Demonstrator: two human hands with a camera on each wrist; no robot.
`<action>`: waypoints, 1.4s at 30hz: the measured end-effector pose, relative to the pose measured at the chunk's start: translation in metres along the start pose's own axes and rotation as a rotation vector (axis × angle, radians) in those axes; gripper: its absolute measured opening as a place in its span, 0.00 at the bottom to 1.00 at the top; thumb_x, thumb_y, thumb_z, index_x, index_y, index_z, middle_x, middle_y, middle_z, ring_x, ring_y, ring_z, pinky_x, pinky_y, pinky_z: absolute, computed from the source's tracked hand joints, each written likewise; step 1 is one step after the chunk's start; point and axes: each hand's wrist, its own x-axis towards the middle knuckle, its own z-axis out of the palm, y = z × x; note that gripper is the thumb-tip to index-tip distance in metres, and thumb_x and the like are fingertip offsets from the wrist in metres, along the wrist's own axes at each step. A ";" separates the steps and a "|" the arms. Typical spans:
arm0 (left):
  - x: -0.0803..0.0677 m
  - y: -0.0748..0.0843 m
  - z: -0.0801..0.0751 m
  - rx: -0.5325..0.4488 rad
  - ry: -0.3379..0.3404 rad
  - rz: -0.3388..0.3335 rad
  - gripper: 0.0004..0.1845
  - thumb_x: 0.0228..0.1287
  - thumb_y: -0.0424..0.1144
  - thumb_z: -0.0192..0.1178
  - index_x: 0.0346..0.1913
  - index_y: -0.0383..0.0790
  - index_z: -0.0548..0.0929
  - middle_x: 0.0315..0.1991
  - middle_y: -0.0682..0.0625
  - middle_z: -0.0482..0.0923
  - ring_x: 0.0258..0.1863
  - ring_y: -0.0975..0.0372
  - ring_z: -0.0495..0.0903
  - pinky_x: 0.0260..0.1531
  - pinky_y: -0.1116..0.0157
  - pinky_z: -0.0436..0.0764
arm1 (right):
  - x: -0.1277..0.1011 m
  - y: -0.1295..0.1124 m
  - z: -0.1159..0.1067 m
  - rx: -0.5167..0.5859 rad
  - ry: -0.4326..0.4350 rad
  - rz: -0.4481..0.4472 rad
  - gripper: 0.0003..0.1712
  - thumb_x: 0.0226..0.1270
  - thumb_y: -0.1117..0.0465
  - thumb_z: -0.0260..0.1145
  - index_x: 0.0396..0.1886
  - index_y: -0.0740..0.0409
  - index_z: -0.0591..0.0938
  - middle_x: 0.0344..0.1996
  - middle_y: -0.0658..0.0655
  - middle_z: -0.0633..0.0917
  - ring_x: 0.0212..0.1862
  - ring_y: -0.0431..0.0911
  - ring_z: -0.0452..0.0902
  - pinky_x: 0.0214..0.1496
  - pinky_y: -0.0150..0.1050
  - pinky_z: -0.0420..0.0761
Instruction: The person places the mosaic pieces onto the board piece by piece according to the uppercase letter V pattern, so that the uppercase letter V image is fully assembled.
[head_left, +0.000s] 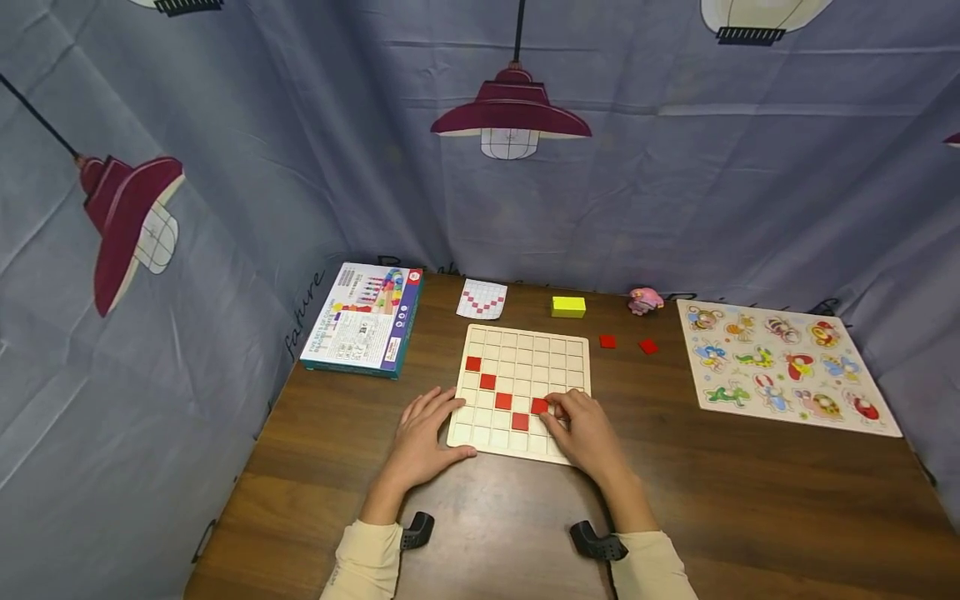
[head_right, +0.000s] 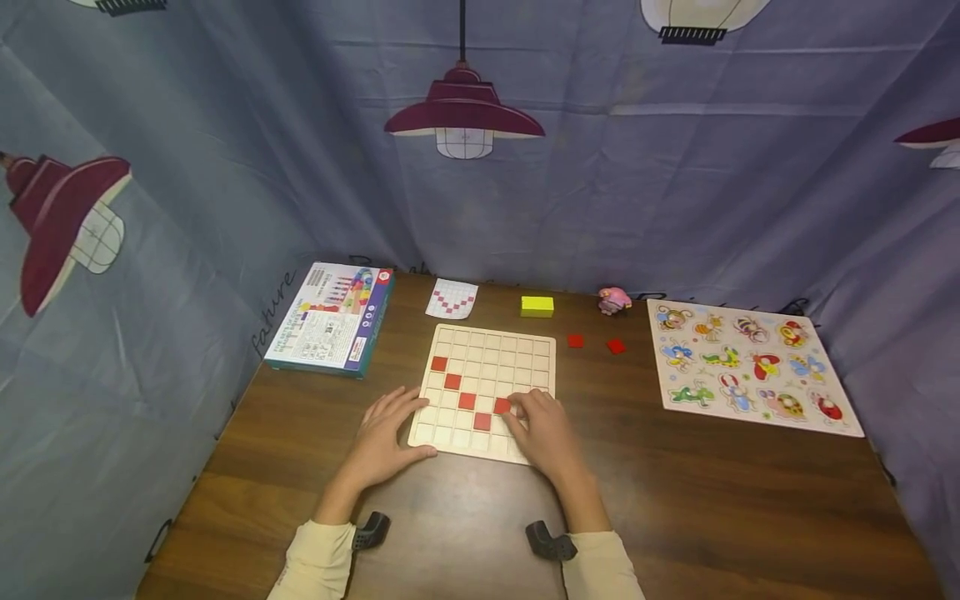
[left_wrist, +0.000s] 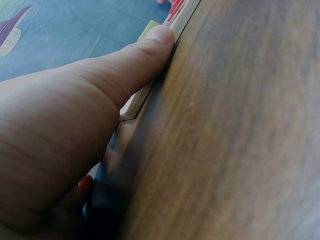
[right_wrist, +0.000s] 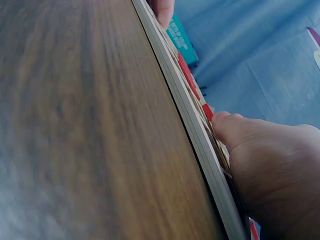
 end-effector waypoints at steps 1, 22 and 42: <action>-0.001 0.000 0.000 -0.004 -0.001 -0.001 0.43 0.50 0.62 0.76 0.69 0.50 0.76 0.77 0.51 0.67 0.79 0.50 0.58 0.78 0.41 0.53 | 0.000 -0.001 0.001 -0.005 -0.003 0.000 0.13 0.61 0.58 0.77 0.43 0.56 0.87 0.26 0.44 0.74 0.32 0.38 0.66 0.39 0.39 0.69; -0.005 -0.001 -0.003 -0.025 -0.009 -0.013 0.44 0.52 0.60 0.76 0.72 0.50 0.75 0.78 0.52 0.66 0.80 0.51 0.57 0.79 0.42 0.50 | 0.002 -0.007 0.004 0.011 0.008 0.044 0.09 0.59 0.62 0.75 0.40 0.57 0.88 0.24 0.44 0.76 0.31 0.40 0.68 0.41 0.42 0.73; -0.002 0.001 0.000 -0.022 -0.005 -0.020 0.44 0.52 0.62 0.75 0.72 0.52 0.74 0.78 0.55 0.64 0.80 0.52 0.56 0.79 0.42 0.50 | 0.030 0.099 -0.055 0.037 0.198 0.477 0.30 0.69 0.61 0.69 0.66 0.70 0.74 0.45 0.67 0.79 0.47 0.61 0.74 0.54 0.56 0.72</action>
